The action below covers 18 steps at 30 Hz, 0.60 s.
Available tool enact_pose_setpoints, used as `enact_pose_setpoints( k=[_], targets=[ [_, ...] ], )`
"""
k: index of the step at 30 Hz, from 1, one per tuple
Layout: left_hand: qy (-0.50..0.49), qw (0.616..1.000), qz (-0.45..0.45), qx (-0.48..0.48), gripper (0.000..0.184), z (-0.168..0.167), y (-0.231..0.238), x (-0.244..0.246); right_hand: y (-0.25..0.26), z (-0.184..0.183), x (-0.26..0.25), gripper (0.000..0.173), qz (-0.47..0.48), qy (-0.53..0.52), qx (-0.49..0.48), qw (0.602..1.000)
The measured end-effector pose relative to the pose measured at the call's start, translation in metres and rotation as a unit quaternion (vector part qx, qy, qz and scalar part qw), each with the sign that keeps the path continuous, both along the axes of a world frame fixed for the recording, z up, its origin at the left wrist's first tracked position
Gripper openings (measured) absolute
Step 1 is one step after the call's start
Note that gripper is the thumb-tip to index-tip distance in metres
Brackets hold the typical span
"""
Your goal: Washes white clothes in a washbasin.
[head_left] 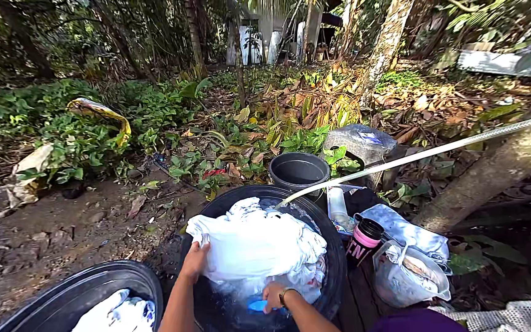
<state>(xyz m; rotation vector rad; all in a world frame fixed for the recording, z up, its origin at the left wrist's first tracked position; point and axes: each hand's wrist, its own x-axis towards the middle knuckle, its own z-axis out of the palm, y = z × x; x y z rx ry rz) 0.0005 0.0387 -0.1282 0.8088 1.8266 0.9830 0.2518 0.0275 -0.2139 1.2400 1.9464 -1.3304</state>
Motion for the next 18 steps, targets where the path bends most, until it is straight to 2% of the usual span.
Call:
enact_pose_setpoints(
  k=[3, 5, 7, 9, 10, 11, 12, 13, 14, 15, 16, 18],
  targets=[
    [0.216, 0.973, -0.056, -0.063, 0.041, 0.008, -0.002, -0.025, 0.002, -0.006, 0.002, 0.047, 0.044, -0.055, -0.003, 0.998],
    [0.297, 0.949, -0.066, -0.083, 0.038, 0.003, -0.012, -0.032, 0.018, -0.008, 0.013, 0.043, 0.037, -0.011, -0.035, 0.999],
    [0.336, 0.936, -0.051, -0.089, 0.039, -0.006, -0.02, -0.028, 0.033, -0.003, 0.032, 0.026, -0.071, 0.12, -0.089, 0.986],
    [0.345, 0.937, -0.007, -0.043, 0.039, -0.014, -0.025, -0.023, 0.04, 0.019, 0.038, 0.009, -0.224, 0.259, -0.133, 0.93],
    [0.34, 0.94, 0.023, -0.012, 0.039, -0.019, -0.027, -0.022, 0.041, 0.032, 0.032, 0.011, -0.291, 0.312, -0.11, 0.898],
    [0.333, 0.942, 0.05, 0.011, 0.039, -0.022, -0.027, -0.022, 0.041, 0.045, 0.018, 0.024, -0.345, 0.355, -0.065, 0.866],
    [0.326, 0.942, 0.071, 0.027, 0.039, -0.024, -0.027, -0.022, 0.039, 0.06, -0.002, 0.047, -0.376, 0.385, -0.021, 0.842],
    [0.323, 0.942, 0.084, 0.035, 0.039, -0.025, -0.027, -0.022, 0.035, 0.071, -0.028, 0.068, -0.376, 0.4, 0.029, 0.836],
    [0.323, 0.941, 0.092, 0.039, 0.039, -0.027, -0.027, -0.021, 0.028, 0.081, -0.054, 0.083, -0.349, 0.385, 0.081, 0.851],
    [0.324, 0.94, 0.096, 0.038, 0.04, -0.027, -0.026, -0.02, 0.018, 0.089, -0.08, 0.088, -0.31, 0.349, 0.129, 0.875],
    [0.323, 0.941, 0.096, 0.03, 0.04, -0.025, -0.025, -0.019, 0.005, 0.093, -0.103, 0.084, -0.272, 0.305, 0.162, 0.898],
    [0.342, 0.937, 0.072, -0.027, 0.04, -0.017, -0.026, -0.016, -0.016, 0.08, -0.131, 0.064, -0.179, 0.197, 0.197, 0.944]
  ],
)
